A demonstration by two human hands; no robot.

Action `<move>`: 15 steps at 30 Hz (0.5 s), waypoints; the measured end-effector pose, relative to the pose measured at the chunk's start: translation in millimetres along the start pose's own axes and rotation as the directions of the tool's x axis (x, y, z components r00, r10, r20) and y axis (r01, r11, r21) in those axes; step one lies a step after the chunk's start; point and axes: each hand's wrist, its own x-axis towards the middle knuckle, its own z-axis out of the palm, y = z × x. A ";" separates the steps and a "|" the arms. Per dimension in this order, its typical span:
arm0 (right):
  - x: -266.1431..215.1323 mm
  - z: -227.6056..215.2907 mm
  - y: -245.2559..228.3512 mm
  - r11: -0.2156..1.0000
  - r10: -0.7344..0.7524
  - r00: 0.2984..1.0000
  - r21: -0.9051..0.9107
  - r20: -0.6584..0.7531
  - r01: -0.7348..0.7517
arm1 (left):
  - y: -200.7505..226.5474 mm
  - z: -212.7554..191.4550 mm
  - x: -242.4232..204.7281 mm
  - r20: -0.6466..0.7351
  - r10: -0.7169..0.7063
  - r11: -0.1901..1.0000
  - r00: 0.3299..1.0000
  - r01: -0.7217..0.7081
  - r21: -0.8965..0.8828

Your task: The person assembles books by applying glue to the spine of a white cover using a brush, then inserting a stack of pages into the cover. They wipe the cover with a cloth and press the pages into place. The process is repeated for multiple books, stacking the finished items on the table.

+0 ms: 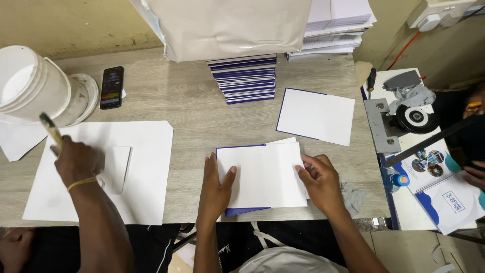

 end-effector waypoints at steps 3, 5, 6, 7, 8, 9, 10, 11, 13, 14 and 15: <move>-1.4 -2.2 -0.6 1.000 -0.004 1.000 0.002 0.024 0.004 | -4.4 5.5 2.6 0.012 -0.011 1.000 1.000 0.012 -0.011; -1.7 -6.4 -12.1 1.000 0.006 0.999 0.001 0.039 -0.006 | 3.0 5.3 5.1 -0.011 -0.009 0.999 1.000 0.009 -0.033; -3.4 -8.0 -17.8 1.000 0.022 0.999 0.001 0.048 -0.022 | 6.5 4.5 6.0 -0.029 -0.006 0.999 1.000 0.004 -0.050; -2.3 -7.5 -17.6 1.000 0.024 0.998 0.002 0.050 -0.024 | 6.4 4.1 8.6 -0.029 -0.008 0.999 1.000 0.007 -0.048; -0.9 -7.3 -17.1 1.000 0.014 0.998 -0.016 0.068 -0.013 | 6.2 4.2 11.4 -0.053 0.028 0.999 0.998 -0.030 -0.038; 0.3 -7.0 -16.9 0.999 0.004 0.996 -0.033 0.086 -0.001 | 6.0 4.0 14.1 -0.076 0.065 0.997 0.995 -0.067 -0.026; 0.5 -6.9 -17.4 0.999 0.001 0.996 -0.033 0.084 0.002 | 1.9 6.1 17.6 -0.077 0.068 0.997 0.995 -0.070 -0.027; 0.6 -6.5 -18.2 0.999 -0.004 0.997 -0.041 0.081 0.007 | -2.2 7.9 21.3 -0.098 0.084 0.995 0.992 -0.089 -0.041; -4.5 -6.2 -20.0 0.999 0.000 0.997 -0.049 0.082 0.004 | -5.5 8.0 17.4 -0.116 0.093 0.994 0.989 -0.100 -0.052; -4.7 -6.8 -22.2 0.999 -0.011 0.998 -0.032 0.069 0.013 | -2.0 6.8 13.4 -0.132 0.132 0.986 0.982 -0.144 -0.081; -4.9 -7.4 -24.7 1.000 -0.021 0.998 -0.015 0.056 0.022 | 1.6 5.6 9.3 -0.150 0.171 0.976 0.974 -0.188 -0.108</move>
